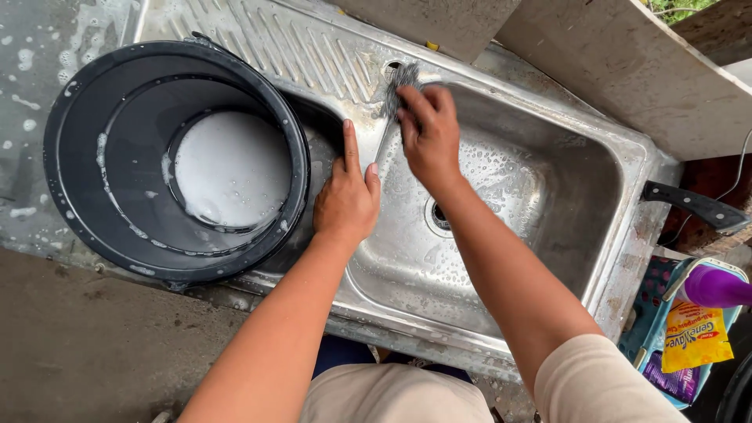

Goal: Washing dishes in a basin and then scrubbing the kitchen sink and a plastic bucket with a sponge.

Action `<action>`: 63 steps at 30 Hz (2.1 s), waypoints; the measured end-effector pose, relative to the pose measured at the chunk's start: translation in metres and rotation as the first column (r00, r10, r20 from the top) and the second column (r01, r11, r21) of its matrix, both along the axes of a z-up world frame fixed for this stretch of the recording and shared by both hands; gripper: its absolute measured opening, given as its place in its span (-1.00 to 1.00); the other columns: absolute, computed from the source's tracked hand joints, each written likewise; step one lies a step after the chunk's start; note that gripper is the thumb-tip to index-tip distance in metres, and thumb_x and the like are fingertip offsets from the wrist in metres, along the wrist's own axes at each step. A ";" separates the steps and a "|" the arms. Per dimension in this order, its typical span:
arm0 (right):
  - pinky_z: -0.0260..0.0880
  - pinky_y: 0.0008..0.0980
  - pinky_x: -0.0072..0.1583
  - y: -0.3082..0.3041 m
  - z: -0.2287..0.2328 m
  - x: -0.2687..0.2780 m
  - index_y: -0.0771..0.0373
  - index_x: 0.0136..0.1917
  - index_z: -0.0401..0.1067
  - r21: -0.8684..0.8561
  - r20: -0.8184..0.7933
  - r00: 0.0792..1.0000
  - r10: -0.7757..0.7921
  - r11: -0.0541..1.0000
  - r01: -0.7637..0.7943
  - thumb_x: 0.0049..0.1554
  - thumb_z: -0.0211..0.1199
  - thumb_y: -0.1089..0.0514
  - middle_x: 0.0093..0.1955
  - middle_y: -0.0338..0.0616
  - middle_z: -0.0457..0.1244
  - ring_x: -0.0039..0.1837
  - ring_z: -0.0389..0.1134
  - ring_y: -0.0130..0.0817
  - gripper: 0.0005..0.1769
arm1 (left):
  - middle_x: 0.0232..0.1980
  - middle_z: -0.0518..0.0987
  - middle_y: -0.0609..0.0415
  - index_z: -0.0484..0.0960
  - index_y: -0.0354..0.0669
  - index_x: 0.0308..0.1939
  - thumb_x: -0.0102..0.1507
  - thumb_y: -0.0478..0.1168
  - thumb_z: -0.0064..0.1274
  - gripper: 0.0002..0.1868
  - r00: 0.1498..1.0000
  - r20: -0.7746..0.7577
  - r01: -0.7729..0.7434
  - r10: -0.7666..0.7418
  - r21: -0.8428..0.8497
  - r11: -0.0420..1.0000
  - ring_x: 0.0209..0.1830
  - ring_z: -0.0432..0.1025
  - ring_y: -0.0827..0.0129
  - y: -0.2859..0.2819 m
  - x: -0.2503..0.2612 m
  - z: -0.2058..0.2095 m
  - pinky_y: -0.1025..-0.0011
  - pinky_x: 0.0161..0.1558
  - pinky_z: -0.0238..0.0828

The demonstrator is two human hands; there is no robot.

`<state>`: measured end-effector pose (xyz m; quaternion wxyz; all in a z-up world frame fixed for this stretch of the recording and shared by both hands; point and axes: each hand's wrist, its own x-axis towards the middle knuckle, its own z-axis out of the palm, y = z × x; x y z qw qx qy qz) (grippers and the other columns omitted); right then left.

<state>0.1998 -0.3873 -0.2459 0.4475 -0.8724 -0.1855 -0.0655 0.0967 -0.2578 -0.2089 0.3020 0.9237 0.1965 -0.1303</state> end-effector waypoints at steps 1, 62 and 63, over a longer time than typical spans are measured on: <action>0.30 -0.12 0.16 0.003 0.004 0.024 0.14 0.23 0.54 -0.134 0.167 0.986 -0.015 0.990 0.038 0.20 0.40 0.26 0.05 0.02 0.20 0.11 0.23 -0.03 -0.69 | 0.19 0.48 -0.33 -0.42 0.15 0.63 0.43 0.06 -0.24 -0.15 1.000 -0.028 -0.008 0.008 -0.002 1.000 -0.05 0.49 -0.31 0.001 -0.001 0.001 -0.12 -0.03 0.44; 0.19 0.04 0.44 -0.250 -0.007 -0.137 0.17 0.41 0.33 -0.519 -0.844 0.460 -0.276 0.207 -0.829 0.30 0.10 -0.05 0.55 0.11 -0.02 0.46 0.13 0.16 -0.52 | 0.23 0.48 -0.40 -0.44 -0.13 0.60 0.47 0.13 -0.31 -0.14 0.998 -0.045 0.036 -0.033 0.064 0.997 -0.09 0.53 -0.26 -0.004 -0.004 0.004 -0.06 -0.12 0.50; 0.18 -0.04 0.45 -0.250 0.000 -0.122 0.15 0.34 0.40 -0.576 -0.799 0.582 -0.149 -0.086 -0.813 0.26 0.16 -0.01 0.52 0.04 0.04 0.46 0.12 0.04 -0.57 | 0.22 0.48 -0.40 -0.45 -0.13 0.61 0.47 0.13 -0.30 -0.13 0.999 -0.042 0.033 -0.030 0.070 0.997 -0.09 0.53 -0.26 -0.005 -0.002 0.004 -0.06 -0.11 0.49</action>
